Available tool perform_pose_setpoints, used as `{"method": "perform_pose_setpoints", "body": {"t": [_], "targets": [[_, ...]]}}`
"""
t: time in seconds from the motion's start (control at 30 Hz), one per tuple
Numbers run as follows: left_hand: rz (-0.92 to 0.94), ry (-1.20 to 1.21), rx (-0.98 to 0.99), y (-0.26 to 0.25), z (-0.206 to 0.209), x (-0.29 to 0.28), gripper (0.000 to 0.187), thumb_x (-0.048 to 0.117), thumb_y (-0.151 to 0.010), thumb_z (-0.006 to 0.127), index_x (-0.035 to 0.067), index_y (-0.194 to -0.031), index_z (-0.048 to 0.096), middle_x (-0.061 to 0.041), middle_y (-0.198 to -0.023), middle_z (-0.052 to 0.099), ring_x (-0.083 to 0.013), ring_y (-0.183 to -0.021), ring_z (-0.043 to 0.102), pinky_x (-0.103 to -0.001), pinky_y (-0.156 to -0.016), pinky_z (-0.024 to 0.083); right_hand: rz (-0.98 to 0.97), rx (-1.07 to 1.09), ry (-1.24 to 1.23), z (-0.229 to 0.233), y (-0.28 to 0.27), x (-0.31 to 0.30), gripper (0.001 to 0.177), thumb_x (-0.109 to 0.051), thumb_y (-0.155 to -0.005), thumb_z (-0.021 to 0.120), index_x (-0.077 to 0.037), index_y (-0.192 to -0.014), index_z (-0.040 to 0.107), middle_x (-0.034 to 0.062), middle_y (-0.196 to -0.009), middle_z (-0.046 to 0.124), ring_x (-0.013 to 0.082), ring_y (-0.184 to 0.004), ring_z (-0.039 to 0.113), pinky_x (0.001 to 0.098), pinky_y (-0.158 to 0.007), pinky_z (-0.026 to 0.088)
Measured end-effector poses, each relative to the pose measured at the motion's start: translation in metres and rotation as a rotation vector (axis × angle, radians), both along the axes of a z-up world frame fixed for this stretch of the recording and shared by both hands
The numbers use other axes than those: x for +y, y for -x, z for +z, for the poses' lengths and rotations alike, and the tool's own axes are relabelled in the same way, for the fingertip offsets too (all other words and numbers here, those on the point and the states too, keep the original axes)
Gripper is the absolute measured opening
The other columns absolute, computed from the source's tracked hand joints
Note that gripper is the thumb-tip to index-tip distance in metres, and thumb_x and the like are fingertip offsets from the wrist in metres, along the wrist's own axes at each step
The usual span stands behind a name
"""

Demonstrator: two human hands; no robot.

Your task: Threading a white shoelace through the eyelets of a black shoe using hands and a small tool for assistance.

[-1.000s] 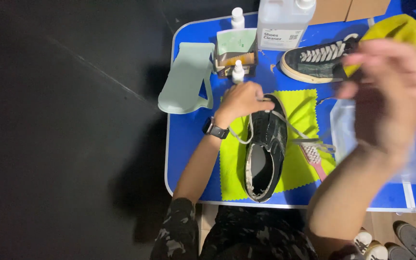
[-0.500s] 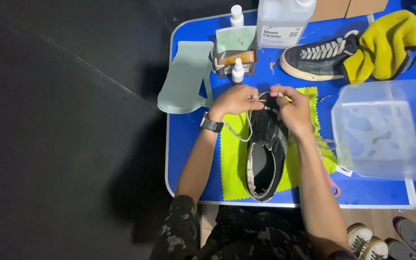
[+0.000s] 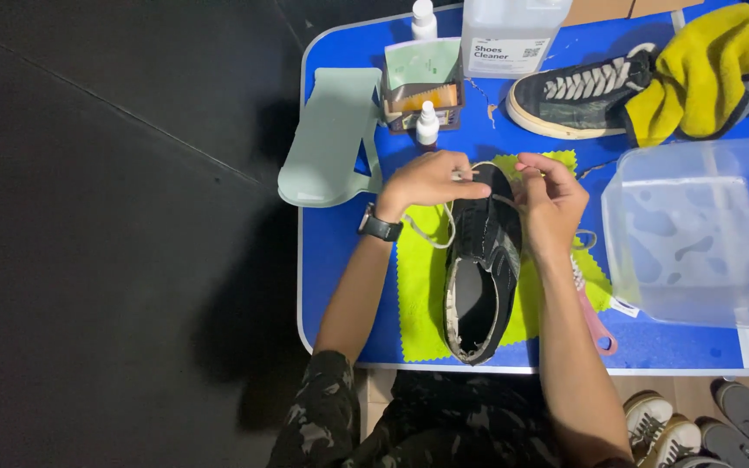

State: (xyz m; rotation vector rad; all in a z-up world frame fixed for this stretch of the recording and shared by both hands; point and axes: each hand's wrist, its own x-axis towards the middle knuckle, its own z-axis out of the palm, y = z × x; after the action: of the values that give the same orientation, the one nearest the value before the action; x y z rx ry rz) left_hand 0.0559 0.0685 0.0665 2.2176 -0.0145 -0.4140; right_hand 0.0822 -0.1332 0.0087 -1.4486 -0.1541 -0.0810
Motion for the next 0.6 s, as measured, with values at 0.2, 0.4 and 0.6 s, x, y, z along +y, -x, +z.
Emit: {"method": "perform_pose_setpoints", "body": {"t": [0.2,0.4,0.6], "targets": [[-0.011,-0.123,0.000,-0.006,-0.018,0.000,0.038,0.050,-0.093,0.068,0.013,-0.099,0.073,-0.020,-0.110,0.074,-0.0482,-0.108,0.069,-0.054,-0.088,0.054,-0.034,0.053,-0.045,0.004,0.003,-0.002,0.027,0.004,-0.096,0.057,-0.004,-0.109,0.078,0.0134,-0.089,0.072,0.0103,-0.052,0.056,0.0257,-0.051,0.051],[0.005,-0.121,-0.010,-0.002,-0.025,0.014,0.035,0.041,-0.096,0.059,0.007,-0.095,0.067,-0.023,-0.099,0.073,-0.0455,-0.099,0.071,-0.051,-0.080,0.054,-0.058,0.064,-0.051,0.003,0.001,-0.002,0.025,0.004,-0.096,0.057,-0.004,-0.107,0.078,0.0104,-0.088,0.072,0.0089,-0.049,0.057,0.0240,-0.047,0.050],[0.292,-0.153,-0.038,0.022,0.072,-0.026,0.054,0.057,-0.094,0.054,0.005,-0.106,0.064,-0.024,-0.099,0.071,-0.0476,-0.102,0.071,-0.057,-0.086,0.052,-0.060,-0.014,-0.083,-0.001,-0.003,-0.005,0.019,-0.002,-0.105,0.061,-0.005,-0.117,0.075,0.0122,-0.089,0.073,0.0130,-0.057,0.062,0.0263,-0.057,0.054]]}}
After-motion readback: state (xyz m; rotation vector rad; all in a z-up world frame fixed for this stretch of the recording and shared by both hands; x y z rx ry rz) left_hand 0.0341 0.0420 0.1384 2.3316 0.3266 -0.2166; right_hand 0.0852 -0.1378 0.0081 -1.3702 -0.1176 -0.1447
